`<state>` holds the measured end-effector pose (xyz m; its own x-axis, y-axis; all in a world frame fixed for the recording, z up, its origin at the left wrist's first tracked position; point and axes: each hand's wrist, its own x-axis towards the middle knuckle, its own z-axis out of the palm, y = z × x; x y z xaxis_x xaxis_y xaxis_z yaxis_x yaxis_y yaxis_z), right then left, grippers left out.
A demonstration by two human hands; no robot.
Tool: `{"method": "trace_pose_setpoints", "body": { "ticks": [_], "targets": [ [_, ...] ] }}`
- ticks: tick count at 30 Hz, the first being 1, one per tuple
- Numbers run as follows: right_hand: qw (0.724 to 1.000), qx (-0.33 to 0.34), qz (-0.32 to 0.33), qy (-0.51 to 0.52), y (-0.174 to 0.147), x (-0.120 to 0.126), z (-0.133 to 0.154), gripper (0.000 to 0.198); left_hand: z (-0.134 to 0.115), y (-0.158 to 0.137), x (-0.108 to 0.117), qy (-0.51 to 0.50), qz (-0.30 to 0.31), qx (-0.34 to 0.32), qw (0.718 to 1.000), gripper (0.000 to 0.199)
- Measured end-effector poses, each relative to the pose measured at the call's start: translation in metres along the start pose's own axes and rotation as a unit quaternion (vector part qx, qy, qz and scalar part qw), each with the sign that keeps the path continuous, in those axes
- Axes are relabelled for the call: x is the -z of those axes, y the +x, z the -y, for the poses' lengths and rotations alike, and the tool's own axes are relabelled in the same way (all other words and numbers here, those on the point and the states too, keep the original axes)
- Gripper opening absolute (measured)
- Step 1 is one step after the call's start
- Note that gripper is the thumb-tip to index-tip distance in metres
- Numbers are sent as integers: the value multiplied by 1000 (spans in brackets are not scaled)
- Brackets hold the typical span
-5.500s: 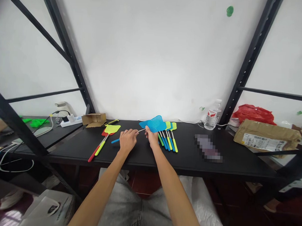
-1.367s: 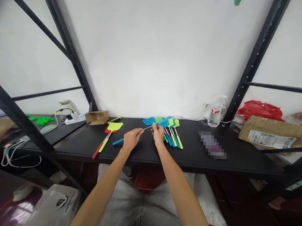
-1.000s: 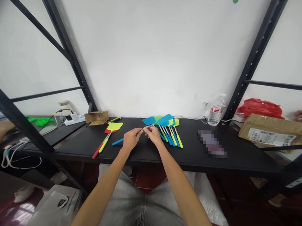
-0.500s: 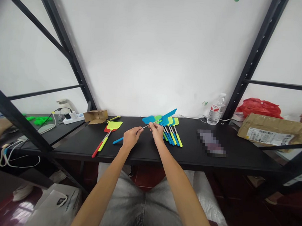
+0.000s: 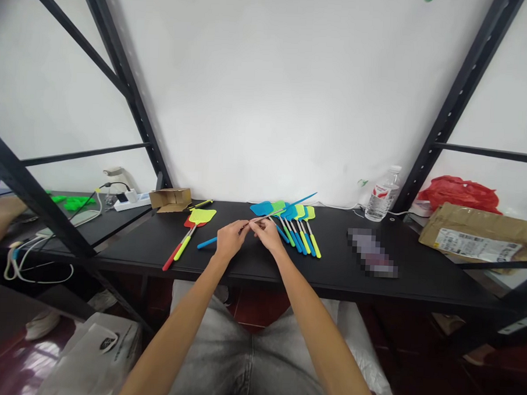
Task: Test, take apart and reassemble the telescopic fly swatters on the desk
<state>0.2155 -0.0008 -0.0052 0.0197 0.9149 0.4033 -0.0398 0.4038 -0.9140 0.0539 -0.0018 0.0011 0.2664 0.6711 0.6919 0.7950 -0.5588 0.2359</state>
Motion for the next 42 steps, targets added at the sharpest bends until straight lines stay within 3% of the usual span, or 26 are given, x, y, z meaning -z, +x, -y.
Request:
{"method": "trace_pose_setpoints", "body": {
  "ticks": [3,10,17,28,33,39,42],
  "targets": [
    [1000,0,14,1,0,-1,-3,46,-1,0,-1,-6,8,-14,1000,29],
    [998,-20,-65,7,3,2,-6,43,-3,3,-5,-8,19,1,1000,35],
    [993,21,-116,-7,5,-3,-3,44,-5,5,-6,-16,10,-6,1000,35],
    [978,24,-206,11,13,11,-13,49,-3,5,-3,-21,20,-6,1000,31],
    [982,6,-182,45,8,8,-5,51,0,4,0,-25,22,-5,999,30],
    [1000,5,-26,-4,1,3,-2,45,2,3,0,-17,16,-9,1000,34],
    [999,3,-37,-13,2,3,-5,43,1,3,-2,-15,23,-11,1000,36]
  ]
}}
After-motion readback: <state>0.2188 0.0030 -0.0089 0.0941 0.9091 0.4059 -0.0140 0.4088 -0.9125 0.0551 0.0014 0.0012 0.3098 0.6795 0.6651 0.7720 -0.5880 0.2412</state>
